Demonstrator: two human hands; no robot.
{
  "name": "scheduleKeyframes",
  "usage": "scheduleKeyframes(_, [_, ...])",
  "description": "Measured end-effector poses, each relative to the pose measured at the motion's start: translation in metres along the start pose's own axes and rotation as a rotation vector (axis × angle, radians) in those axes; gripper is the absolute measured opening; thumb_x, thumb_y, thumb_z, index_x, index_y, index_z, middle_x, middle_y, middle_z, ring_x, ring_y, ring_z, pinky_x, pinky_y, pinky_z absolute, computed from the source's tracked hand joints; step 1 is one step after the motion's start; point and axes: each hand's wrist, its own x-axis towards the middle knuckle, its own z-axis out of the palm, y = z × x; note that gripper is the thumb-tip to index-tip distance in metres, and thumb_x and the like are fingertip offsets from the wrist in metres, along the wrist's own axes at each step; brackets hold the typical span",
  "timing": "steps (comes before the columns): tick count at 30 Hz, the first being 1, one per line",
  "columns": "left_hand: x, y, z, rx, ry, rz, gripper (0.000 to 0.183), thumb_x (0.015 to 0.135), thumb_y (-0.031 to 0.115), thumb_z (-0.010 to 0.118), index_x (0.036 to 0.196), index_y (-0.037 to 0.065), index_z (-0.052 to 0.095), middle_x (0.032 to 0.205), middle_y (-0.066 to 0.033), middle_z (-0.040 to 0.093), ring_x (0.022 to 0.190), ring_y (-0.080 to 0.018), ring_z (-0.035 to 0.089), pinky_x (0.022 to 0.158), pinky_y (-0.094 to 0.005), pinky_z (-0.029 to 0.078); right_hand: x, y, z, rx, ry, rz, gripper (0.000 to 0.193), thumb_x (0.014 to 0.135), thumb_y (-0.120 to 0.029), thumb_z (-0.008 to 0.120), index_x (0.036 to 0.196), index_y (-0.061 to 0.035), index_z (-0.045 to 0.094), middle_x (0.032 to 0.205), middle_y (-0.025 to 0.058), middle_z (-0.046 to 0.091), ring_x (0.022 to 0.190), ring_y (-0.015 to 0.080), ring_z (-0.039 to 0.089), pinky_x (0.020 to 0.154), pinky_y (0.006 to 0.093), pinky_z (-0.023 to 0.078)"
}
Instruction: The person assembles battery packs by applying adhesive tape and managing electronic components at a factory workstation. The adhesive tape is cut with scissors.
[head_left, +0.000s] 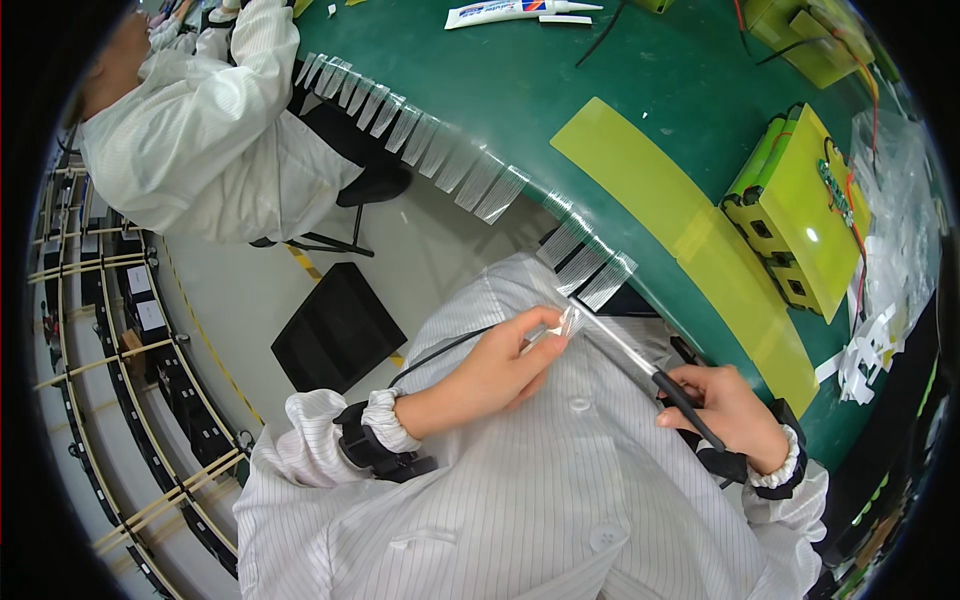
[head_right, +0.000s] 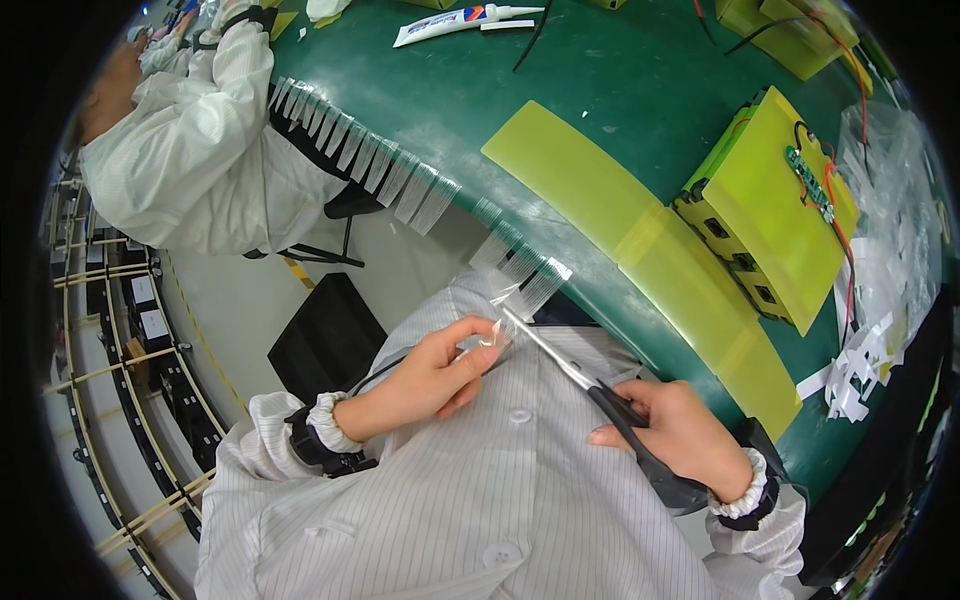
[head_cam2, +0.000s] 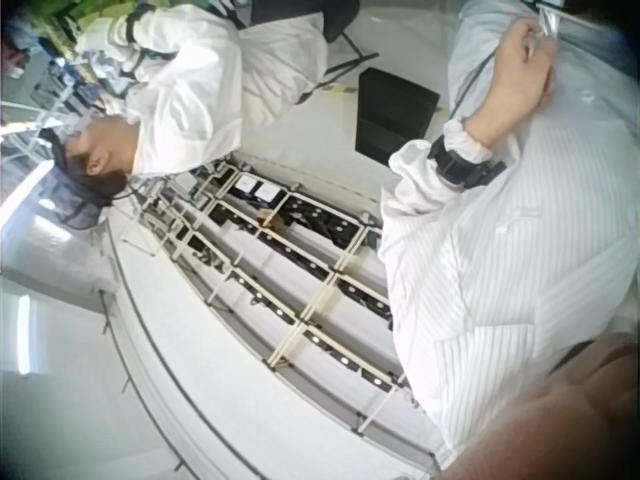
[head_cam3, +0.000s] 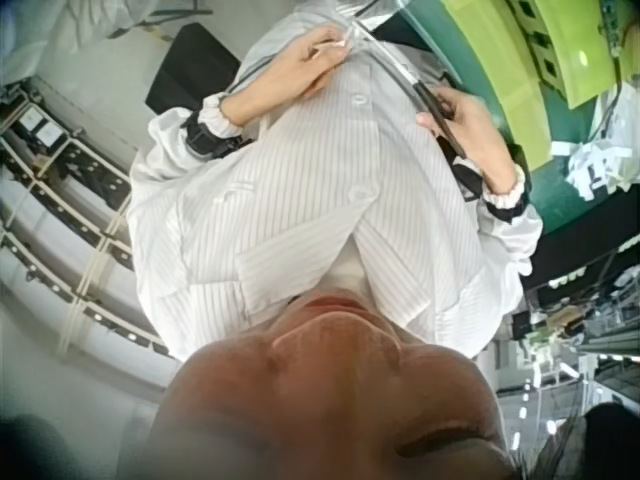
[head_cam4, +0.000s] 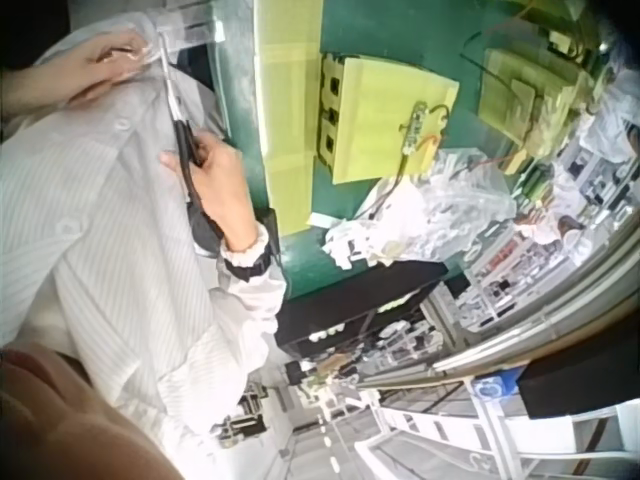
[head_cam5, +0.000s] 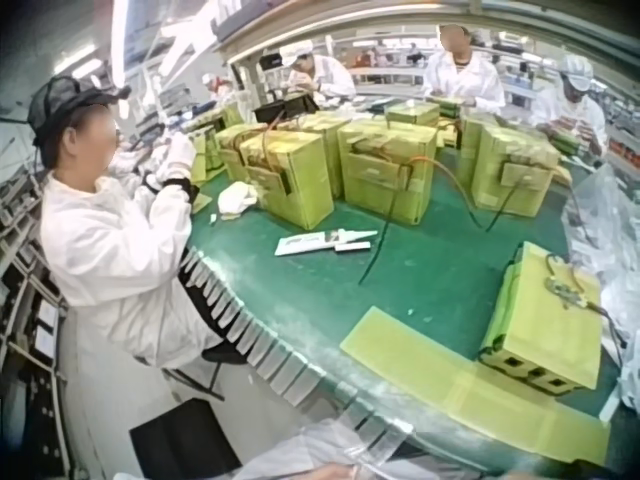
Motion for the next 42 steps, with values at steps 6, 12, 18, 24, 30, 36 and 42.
scheduleKeyframes(6, [-0.037,0.015,-0.017,0.230,-0.074,-0.033,0.028,0.092,0.024,0.048,0.115,0.009,0.045,0.055,0.0004,0.047,0.044,-0.0055,0.042,0.041,-0.0200,0.032,-0.004,0.008,-0.002,-0.147,-0.243,-0.058,0.064,0.068,-0.030,0.077,0.114,0.0011,0.044,0.059,0.0019,0.048,0.052,0.0120,0.041,0.050,0.0255,0.034])
scheduleKeyframes(12, [-0.060,0.076,-0.033,0.832,-0.126,0.332,0.042,0.082,0.018,0.062,0.119,0.008,0.044,0.070,-0.0123,0.060,0.059,-0.0234,0.060,0.054,-0.0274,0.043,-0.093,0.045,-0.011,0.639,0.402,-0.330,0.072,0.075,-0.017,0.070,0.128,-0.0012,0.024,0.068,0.0026,0.049,0.054,0.0082,0.044,0.048,0.0202,0.034])
scheduleKeyframes(18, [-0.025,0.142,0.014,1.264,-0.332,0.783,0.054,0.076,0.014,0.068,0.120,0.000,0.038,0.077,-0.0102,0.062,0.064,-0.0259,0.051,0.074,-0.0304,0.042,-0.144,0.097,0.009,0.277,1.651,-0.026,0.045,0.081,-0.015,0.064,0.117,-0.0004,0.043,0.065,0.0000,0.044,0.055,0.0076,0.039,0.050,0.0215,0.033])
scheduleKeyframes(24, [0.000,0.173,0.118,1.440,-0.628,1.108,0.048,0.075,0.013,0.067,0.113,-0.001,0.041,0.089,-0.0092,0.062,0.092,-0.0251,0.056,0.091,-0.0442,0.032,-0.161,0.147,0.021,0.152,1.747,0.448,0.040,0.079,-0.012,0.062,0.114,0.0015,0.046,0.067,0.0105,0.054,0.061,0.0209,0.054,0.058,0.0295,0.043])
scheduleKeyframes(30, [0.027,0.159,0.163,1.441,-0.670,1.360,0.027,0.075,0.012,0.067,0.095,0.004,0.051,0.090,-0.0066,0.061,0.094,-0.0229,0.056,0.093,-0.0462,0.031,-0.145,0.197,-0.026,-0.336,1.989,0.521,0.040,0.077,-0.013,0.064,0.112,-0.0002,0.051,0.100,0.0226,0.056,0.085,0.0337,0.057,0.076,0.0371,0.046])
scheduleKeyframes(36, [0.041,0.146,0.168,1.428,-0.633,1.280,0.023,0.073,0.010,0.067,0.091,0.008,0.054,0.082,-0.0039,0.057,0.083,-0.0212,0.055,0.090,-0.0459,0.031,-0.152,0.062,-0.002,-0.027,1.381,-0.622,0.047,0.069,-0.023,0.074,0.108,-0.0035,0.058,0.110,0.0097,0.053,0.094,0.0254,0.050,0.079,0.0331,0.042])
scheduleKeyframes(42, [0.043,0.136,0.175,1.584,-0.607,1.344,0.027,0.069,0.012,0.069,0.092,0.010,0.055,0.081,-0.0008,0.058,0.086,-0.0181,0.056,0.089,-0.0471,0.030,-0.119,0.057,0.006,-0.413,1.227,-0.640,0.031,0.063,-0.019,0.074,0.086,-0.0031,0.061,0.100,0.0086,0.054,0.096,0.0291,0.046,0.082,0.0371,0.041])
